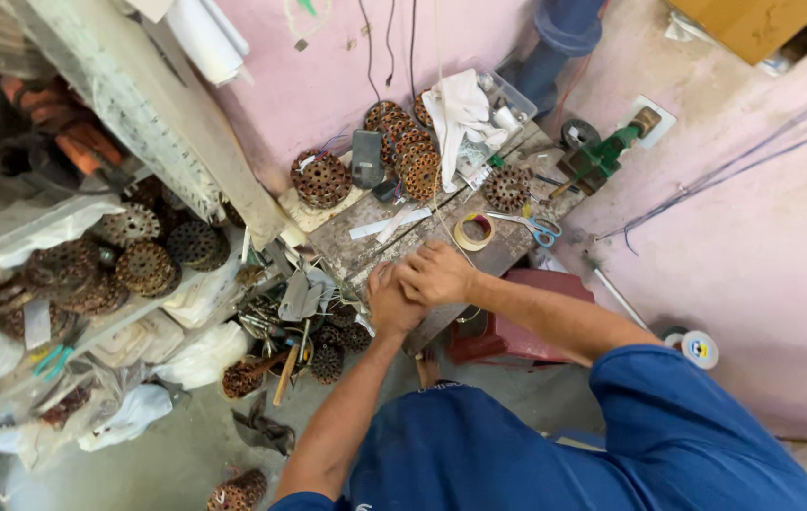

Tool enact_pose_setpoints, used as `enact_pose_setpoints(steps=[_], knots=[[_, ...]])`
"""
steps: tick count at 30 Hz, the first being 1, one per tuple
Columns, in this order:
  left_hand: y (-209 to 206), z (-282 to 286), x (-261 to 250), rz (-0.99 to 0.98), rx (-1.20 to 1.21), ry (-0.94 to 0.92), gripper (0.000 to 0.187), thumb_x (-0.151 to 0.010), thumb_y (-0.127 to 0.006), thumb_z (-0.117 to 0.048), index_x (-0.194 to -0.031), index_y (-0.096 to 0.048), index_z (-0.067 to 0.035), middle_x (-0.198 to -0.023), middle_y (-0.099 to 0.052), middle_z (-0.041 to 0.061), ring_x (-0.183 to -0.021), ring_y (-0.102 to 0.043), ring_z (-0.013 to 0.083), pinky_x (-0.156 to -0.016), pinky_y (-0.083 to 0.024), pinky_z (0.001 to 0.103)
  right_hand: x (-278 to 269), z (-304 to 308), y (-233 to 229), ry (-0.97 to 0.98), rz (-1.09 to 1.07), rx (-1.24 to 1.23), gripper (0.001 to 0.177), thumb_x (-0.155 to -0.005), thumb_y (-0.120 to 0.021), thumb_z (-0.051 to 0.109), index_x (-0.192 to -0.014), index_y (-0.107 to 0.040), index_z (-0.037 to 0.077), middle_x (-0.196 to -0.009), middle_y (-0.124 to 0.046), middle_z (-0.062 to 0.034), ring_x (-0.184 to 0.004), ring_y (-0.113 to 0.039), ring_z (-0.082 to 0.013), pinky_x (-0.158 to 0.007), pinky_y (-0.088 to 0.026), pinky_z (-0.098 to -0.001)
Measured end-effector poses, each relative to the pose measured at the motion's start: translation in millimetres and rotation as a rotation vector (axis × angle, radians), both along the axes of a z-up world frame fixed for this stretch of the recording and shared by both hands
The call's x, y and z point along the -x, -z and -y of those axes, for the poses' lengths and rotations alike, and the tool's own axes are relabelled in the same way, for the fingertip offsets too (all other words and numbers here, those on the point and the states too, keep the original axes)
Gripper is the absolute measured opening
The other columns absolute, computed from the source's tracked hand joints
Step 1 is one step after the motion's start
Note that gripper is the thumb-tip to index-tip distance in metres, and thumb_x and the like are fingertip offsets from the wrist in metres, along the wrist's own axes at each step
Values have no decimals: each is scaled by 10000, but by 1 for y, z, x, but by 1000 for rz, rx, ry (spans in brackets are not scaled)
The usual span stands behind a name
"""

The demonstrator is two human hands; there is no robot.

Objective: The person applies a viscous substance from a jar onto a small cylindrical component using a screwdriver. They then wrap the component with white tape and place the jar back on the table.

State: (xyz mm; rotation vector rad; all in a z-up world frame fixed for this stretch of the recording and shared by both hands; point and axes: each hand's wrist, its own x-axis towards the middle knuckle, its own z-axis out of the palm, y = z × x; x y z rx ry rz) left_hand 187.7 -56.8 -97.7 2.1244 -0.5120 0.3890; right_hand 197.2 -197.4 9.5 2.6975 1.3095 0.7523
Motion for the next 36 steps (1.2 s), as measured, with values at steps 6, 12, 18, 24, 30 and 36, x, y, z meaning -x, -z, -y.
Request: enact_pose_setpoints(steps=[6,12,18,24,30,36], knots=[[2,22,-4,229,110,103,475,-805,-780,-287,-1184,-613,-55,-1166,-643,110,-1231,-551,354,-1202,-351,523,39,-8,22,648,-97,-304,194,-927,-651,302,-1010,-637,127,-864,-630,-101,-784,-654,-302,-769,-488,-445],[12,10,16,6,272,115,471,-829,-817,-318,-1165,-614,-59,-1155,-629,140,-1207,-556,375,-1088,-423,494,94,-18,1,631,-323,-691,692,-869,-727,442,-1353,-516,-5,-1151,-567,-213,-1041,-593,-413,-887,-486,-492],[-13,-17,41,-187,216,138,901,-772,-1006,-316,-1428,-470,-8,-1420,-460,177,-1358,-457,354,-1185,-353,508,219,-11,42,951,-581,-1195,586,-902,-752,278,-1378,-494,54,-1224,-552,-169,-1059,-623,-329,-906,-536,-428],[-84,-23,97,272,48,325,443,-1123,-733,-286,-1322,-456,-3,-1329,-431,149,-1375,-419,356,-1218,-343,554,368,-14,132,1432,-489,-1597,269,-946,-727,255,-1119,-643,67,-1159,-585,-137,-958,-686,-246,-805,-603,-377],[-90,42,150,215,-31,1007,238,-1121,-536,-147,-933,-589,-10,-1218,-556,201,-1255,-514,394,-1106,-426,547,470,-111,209,1794,-233,-2595,294,-990,-730,229,-1123,-633,-15,-1033,-661,-237,-846,-624,-218,-725,-539,-332],[-84,75,191,-128,-122,1461,197,-1088,-452,-66,-916,-542,-30,-1248,-596,185,-1161,-552,302,-942,-470,399,528,-176,230,2479,1100,-2038,850,-791,-888,130,-1430,-334,53,-1302,-472,-180,-1121,-549,-259,-906,-544,-387]])
